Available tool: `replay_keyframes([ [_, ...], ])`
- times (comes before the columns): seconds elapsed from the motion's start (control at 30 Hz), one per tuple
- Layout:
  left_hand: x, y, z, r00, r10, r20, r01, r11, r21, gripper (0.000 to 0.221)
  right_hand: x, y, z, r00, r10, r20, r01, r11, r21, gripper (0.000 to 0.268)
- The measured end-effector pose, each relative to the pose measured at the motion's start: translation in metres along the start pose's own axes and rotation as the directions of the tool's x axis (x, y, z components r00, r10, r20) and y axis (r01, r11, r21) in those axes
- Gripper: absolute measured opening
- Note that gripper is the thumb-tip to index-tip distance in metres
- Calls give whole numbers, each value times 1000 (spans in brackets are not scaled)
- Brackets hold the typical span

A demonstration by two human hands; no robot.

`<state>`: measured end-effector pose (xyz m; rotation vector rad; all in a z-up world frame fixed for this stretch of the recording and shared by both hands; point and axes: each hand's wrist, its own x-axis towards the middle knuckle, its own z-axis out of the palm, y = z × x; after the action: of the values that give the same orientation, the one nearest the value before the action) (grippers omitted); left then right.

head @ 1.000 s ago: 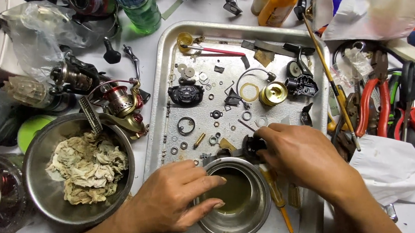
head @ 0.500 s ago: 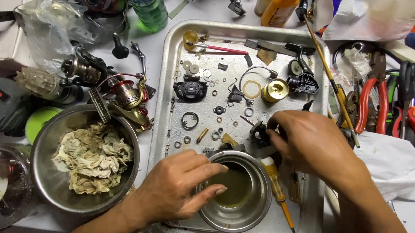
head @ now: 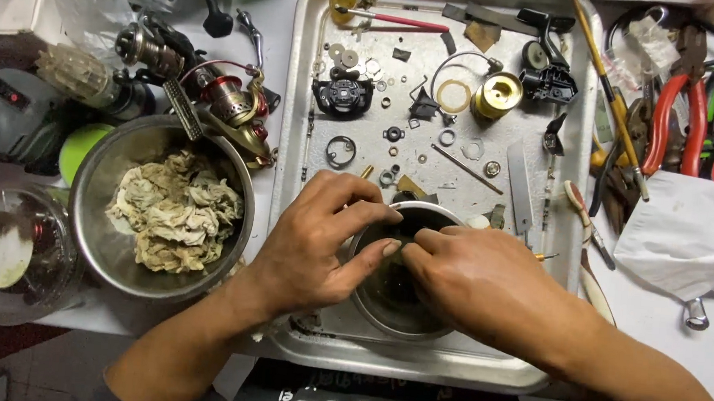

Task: The person cleans a small black mechanical part by wiping it with a cloth, using a screwdriver to manipulate it, and scrubbing it with a toothbrush in a bowl of liquid. The part is handled repeatedly and placed back into the liquid for further cleaning.

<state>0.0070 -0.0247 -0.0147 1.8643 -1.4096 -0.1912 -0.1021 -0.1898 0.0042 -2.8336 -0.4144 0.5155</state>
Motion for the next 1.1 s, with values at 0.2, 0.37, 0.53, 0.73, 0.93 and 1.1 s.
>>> replay_keyframes([
  [0.2,-2,2,0,998,40,46,-41,999,21,23,-4,-4,5,997,27,-75,-29,999,-34,10],
  [0.37,-5,-2,2,993,72,91,-77,996,52,28,-24,4,-29,977,74,-200,-40,985,167,21],
  [0.53,-7,-5,9,979,84,187,-107,987,119,33,-53,15,-56,920,54,-388,89,935,342,28],
  [0.73,-7,-4,12,958,64,278,-126,969,212,43,-75,7,-46,787,386,-482,-6,785,619,18],
  [0.93,-7,-2,14,950,56,307,-116,976,182,44,-93,13,2,690,605,-397,-53,590,806,21],
  [1.1,-6,0,15,954,83,288,-138,974,177,44,-105,14,32,585,671,-455,47,532,845,19],
])
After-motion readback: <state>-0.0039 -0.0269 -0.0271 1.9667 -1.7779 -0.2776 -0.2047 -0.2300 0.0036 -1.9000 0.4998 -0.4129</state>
